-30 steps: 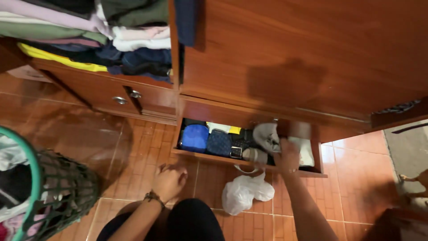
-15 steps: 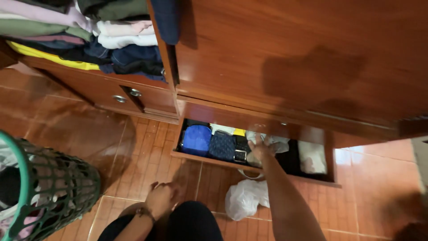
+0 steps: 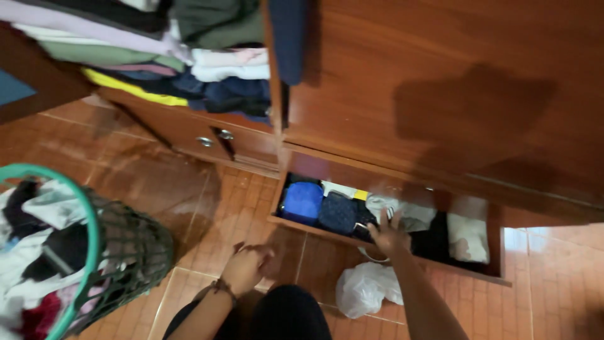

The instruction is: The person places folded shirts onto a wardrobe shelf and stacks them neatly, then folds socks and places them into an open lower drawer along with underwear taken from a laundry basket. The person works from a green laundry basket on the tiled floor in front of the wardrobe.

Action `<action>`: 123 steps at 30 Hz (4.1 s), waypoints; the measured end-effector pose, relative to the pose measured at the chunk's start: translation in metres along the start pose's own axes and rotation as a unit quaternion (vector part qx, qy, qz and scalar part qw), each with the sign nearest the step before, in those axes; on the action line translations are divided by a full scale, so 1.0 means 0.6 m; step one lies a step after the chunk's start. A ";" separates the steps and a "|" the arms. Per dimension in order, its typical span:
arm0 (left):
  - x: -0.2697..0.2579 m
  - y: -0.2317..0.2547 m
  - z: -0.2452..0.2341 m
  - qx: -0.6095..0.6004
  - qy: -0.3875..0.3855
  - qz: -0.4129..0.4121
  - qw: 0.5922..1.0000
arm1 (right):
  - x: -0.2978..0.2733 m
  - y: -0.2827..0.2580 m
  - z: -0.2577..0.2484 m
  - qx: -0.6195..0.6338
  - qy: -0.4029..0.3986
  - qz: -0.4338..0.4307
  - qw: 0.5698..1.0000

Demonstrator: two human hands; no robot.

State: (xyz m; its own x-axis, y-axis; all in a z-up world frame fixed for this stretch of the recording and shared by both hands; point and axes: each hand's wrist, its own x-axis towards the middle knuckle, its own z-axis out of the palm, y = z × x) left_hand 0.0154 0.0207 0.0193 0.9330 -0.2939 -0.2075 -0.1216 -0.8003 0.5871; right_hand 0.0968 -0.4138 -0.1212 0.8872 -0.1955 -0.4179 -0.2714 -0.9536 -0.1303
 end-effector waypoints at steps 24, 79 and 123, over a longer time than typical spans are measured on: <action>-0.211 -0.164 -0.353 -0.012 0.434 -0.046 0.900 | -0.279 -0.237 0.148 0.251 0.066 -0.243 0.935; -0.355 -0.321 -0.511 -0.402 0.455 -0.104 0.788 | -0.482 -0.704 -0.137 0.225 -0.116 -0.507 0.824; -0.356 -0.166 -0.623 -0.658 0.170 0.114 0.725 | -0.534 -0.968 -0.335 0.587 -0.285 -0.546 0.526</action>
State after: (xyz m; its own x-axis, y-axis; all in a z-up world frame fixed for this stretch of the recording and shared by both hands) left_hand -0.0452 0.3583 0.2977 0.9961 -0.0147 0.0865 -0.0673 0.5053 0.8603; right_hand 0.0450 0.1570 0.2690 0.5881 0.7412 0.3238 -0.0560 0.4367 -0.8978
